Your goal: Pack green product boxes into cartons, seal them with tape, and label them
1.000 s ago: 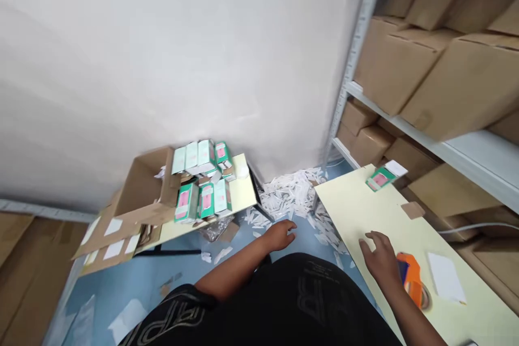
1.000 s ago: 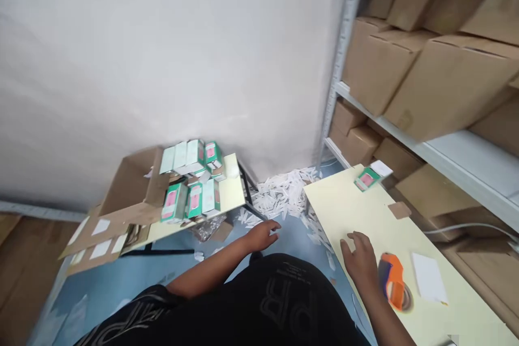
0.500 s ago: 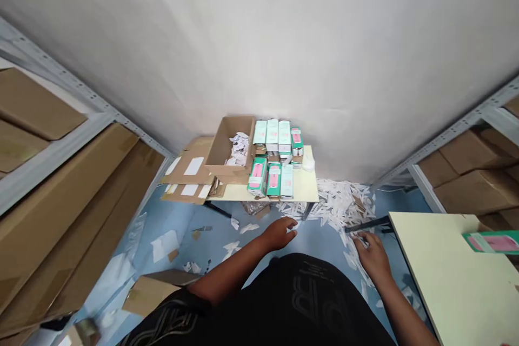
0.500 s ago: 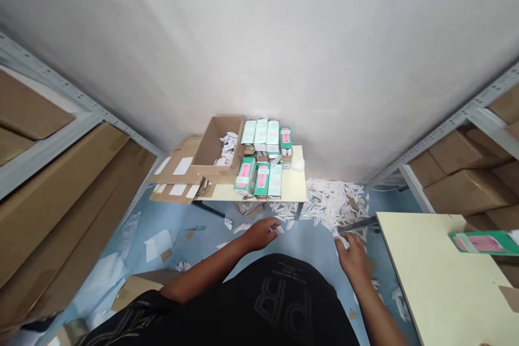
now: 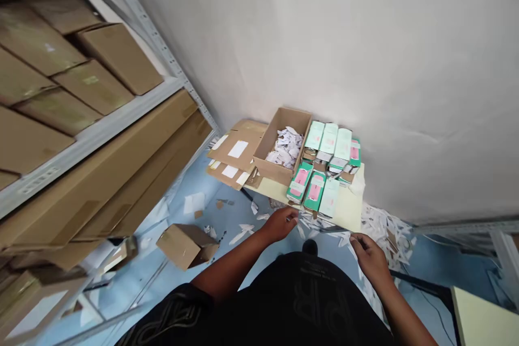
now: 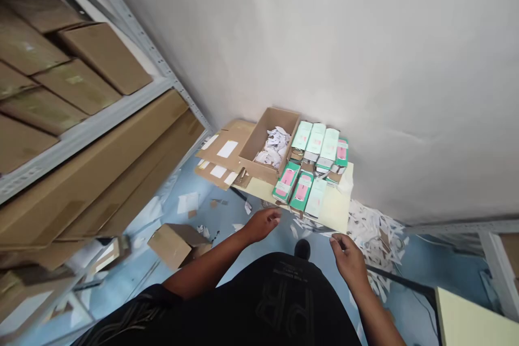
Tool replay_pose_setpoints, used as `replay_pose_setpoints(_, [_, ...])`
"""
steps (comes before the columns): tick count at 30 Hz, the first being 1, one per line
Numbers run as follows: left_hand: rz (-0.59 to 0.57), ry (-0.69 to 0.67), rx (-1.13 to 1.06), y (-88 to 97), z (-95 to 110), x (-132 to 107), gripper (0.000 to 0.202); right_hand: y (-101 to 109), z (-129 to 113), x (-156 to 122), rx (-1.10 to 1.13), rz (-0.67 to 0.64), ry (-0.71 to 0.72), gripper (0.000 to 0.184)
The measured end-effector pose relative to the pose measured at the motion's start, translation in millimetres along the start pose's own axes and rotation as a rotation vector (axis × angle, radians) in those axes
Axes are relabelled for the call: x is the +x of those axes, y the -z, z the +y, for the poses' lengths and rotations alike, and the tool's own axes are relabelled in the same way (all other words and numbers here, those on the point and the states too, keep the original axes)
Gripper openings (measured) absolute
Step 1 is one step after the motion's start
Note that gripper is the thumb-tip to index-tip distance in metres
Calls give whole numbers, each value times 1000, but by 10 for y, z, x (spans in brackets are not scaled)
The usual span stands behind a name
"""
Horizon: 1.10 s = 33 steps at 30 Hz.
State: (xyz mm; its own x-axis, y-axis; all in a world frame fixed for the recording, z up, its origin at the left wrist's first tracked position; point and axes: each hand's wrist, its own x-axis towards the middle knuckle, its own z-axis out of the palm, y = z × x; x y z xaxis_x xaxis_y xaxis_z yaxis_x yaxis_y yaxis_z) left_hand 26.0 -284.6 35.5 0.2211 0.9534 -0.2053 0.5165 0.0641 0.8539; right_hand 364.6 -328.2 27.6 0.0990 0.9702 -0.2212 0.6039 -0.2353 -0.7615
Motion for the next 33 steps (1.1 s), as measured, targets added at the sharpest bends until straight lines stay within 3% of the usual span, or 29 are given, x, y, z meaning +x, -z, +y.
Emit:
replay_pose_setpoints(5, [198,78,35,314,-104,24,26,-109,-375,634,62,-208,132,43])
replay_pose_setpoints(9, [408,158,15,678,-167,-34,26,-287,-800,986,62,-421,263,41])
replay_pose_setpoints(13, [595,247,-15,1205,-340,-46,24,-502,-1274,1107,108,-591,303,40])
replay_pose_setpoints(16, [690,356,-70,1700,-607,12,23,-734,-1615,1123,124,-650,331,42])
replay_pose_setpoints(20, [680,472,-14,2399,-1098,172,24,-1191,-2040,1146,94,-650,361,44])
replay_pose_setpoints(26, [592,462,95,3406,-1865,577,33,-1921,-2651,1114,117,-562,228,43])
replay_pose_setpoints(30, [511,471,151,3958,-2280,1024,51,-2191,-2910,991,117,-446,127,44])
replay_pose_setpoints(33, [441,522,143,4207,-2541,1383,61,-2290,-2996,882,102,-393,70,44])
